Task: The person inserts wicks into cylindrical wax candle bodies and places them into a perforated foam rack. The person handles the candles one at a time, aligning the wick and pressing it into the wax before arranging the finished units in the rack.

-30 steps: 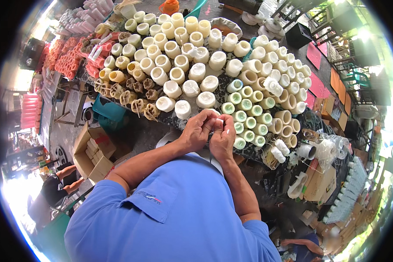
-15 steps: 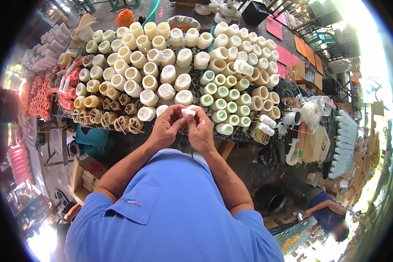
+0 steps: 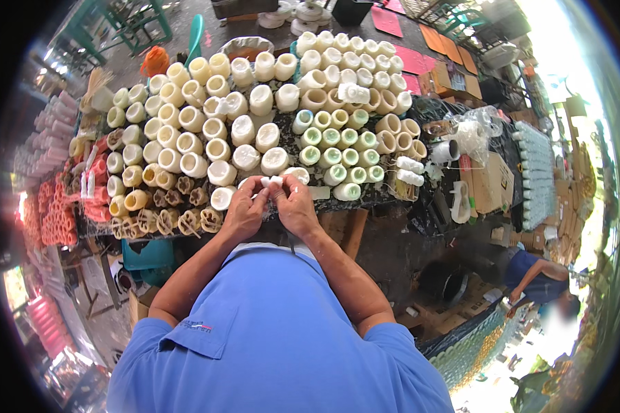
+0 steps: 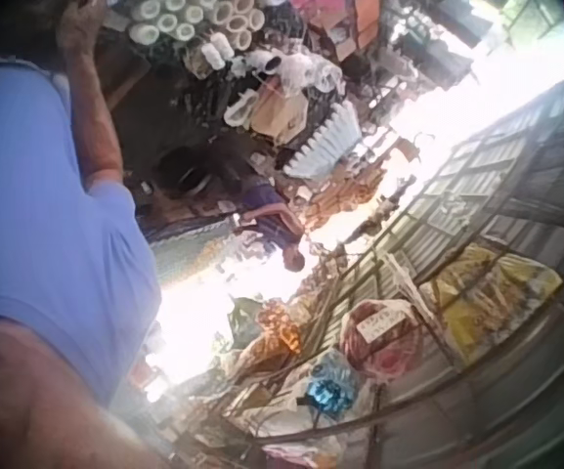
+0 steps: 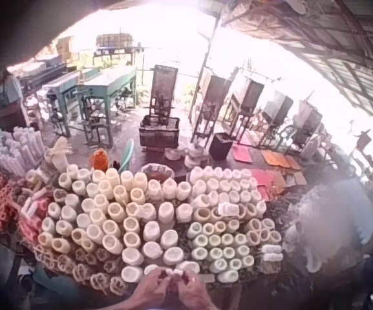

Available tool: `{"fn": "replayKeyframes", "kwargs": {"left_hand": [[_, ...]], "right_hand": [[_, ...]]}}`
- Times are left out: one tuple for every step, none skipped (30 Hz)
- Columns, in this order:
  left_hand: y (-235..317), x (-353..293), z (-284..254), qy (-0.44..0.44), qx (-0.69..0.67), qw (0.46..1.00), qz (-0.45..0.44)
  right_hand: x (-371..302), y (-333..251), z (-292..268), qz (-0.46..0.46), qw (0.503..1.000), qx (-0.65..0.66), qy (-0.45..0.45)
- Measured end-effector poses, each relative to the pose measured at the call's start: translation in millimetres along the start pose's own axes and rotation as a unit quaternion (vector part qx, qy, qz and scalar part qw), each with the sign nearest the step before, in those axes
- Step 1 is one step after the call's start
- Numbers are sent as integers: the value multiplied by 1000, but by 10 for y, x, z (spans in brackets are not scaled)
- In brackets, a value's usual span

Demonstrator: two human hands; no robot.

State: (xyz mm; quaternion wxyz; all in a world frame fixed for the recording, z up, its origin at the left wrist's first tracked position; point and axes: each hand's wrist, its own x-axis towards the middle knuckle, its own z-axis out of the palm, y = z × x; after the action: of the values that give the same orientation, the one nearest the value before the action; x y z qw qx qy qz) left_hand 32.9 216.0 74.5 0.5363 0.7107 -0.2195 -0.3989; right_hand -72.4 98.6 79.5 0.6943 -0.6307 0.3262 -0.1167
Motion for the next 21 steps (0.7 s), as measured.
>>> {"fn": "replayKeyframes", "kwargs": {"left_hand": [[2, 30, -60, -18, 4, 1000, -9], [13, 7, -99, -28, -74, 997, -12], [37, 52, -202, -86, -58, 994, -18], [70, 91, -330, -147, -52, 987, -37], [110, 118, -404, -187, -32, 982, -21], [147, 118, -476, -228, -11, 973, -25], [184, 109, -498, -258, 17, 965, -52], [218, 100, -495, -261, -67, 962, -40], [247, 66, -471, -251, -147, 955, -51], [271, 26, -426, -238, -226, 942, -64], [291, -48, -375, -227, -299, 926, -43], [316, -75, -362, -197, -282, 937, -67], [341, -83, -344, -187, -272, 941, -70], [364, -86, -332, -175, -257, 946, -87], [386, -89, -334, -181, -225, 955, -71], [410, -78, -343, -185, -209, 958, -74], [430, -74, -357, -186, -192, 960, -78], [448, -72, -367, -186, -179, 962, -90], [464, -64, -369, -184, -187, 961, -88], [477, -63, -367, -179, -187, 963, -70], [486, -67, -360, -176, -187, 964, -65]], "right_hand": [[-32, -61, -35, -7, 1000, -22, -18], [-67, -128, -69, 0, 998, -48, -34], [-142, -203, -128, -107, 984, -140, -38], [-186, -282, -191, -188, 961, -196, -57], [-216, -343, -213, -216, 939, -251, -88], [-249, -400, -236, -261, 911, -297, -118], [-269, -447, -251, -281, 903, -304, -114], [-279, -485, -260, -302, 894, -311, -111], [-282, -516, -269, -326, 882, -319, -117], [-286, -538, -276, -334, 877, -329, -105], [-290, -554, -279, -343, 870, -339, -102], [-294, -564, -284, -353, 865, -344, -90], [-301, -570, -288, -342, 867, -346, -105], [-308, -573, -293, -331, 872, -343, -109], [-316, -573, -302, -321, 877, -339, -114], [-324, -571, -311, -324, 877, -338, -107], [-329, -567, -322, -329, 877, -334, -104], [-336, -559, -327, -334, 877, -329, -110], [-334, -551, -339, -357, 875, -313, -98], [-335, -538, -344, -365, 872, -313, -89], [-328, -525, -354, -377, 868, -313, -83]]}}
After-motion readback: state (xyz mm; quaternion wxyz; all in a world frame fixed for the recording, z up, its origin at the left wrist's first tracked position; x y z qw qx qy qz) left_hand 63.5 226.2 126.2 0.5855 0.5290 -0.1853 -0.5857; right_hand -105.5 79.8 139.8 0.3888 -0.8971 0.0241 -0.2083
